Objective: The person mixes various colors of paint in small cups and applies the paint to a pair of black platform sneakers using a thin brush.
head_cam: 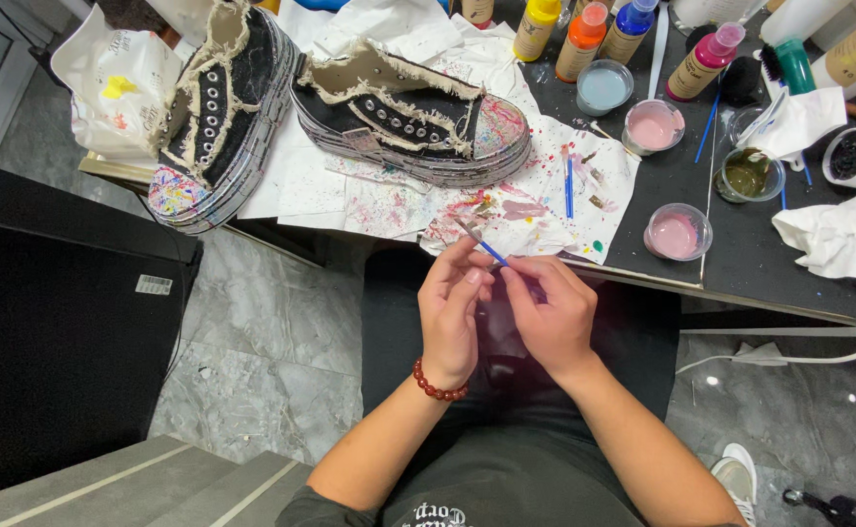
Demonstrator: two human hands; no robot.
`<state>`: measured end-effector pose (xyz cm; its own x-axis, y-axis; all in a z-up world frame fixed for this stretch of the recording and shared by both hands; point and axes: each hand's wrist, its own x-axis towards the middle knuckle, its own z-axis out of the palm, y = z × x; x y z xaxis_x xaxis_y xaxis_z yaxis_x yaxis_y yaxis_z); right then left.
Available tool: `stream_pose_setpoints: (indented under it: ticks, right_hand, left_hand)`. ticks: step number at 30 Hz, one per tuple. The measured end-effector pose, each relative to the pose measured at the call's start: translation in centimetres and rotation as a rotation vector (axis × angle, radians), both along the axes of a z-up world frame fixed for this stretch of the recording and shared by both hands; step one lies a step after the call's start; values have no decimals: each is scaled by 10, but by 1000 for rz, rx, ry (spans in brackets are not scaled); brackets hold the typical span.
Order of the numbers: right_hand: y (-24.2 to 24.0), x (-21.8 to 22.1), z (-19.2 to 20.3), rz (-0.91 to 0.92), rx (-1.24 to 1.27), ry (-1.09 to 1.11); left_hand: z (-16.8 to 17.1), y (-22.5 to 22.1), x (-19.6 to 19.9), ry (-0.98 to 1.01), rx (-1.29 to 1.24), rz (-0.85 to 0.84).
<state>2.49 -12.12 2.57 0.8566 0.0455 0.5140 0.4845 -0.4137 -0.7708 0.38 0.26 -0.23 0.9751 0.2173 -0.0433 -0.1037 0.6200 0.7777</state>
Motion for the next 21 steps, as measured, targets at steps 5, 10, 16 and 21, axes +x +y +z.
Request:
stream_pose_setpoints:
  ticks: [5, 10, 16, 21]
  right_hand:
    - [2, 9, 1, -15, -47, -34]
    - [1, 11, 5, -58, -59, -23]
    - [1, 4, 9, -39, -64, 7]
    - [5, -2, 9, 5, -26, -19]
  left_hand:
    - [-4, 3, 2, -47, 30, -16]
    - [-5, 6, -5, -4, 64, 3]
    - [8, 10, -2, 114, 19, 38]
    - [15, 10, -2, 96, -40, 13]
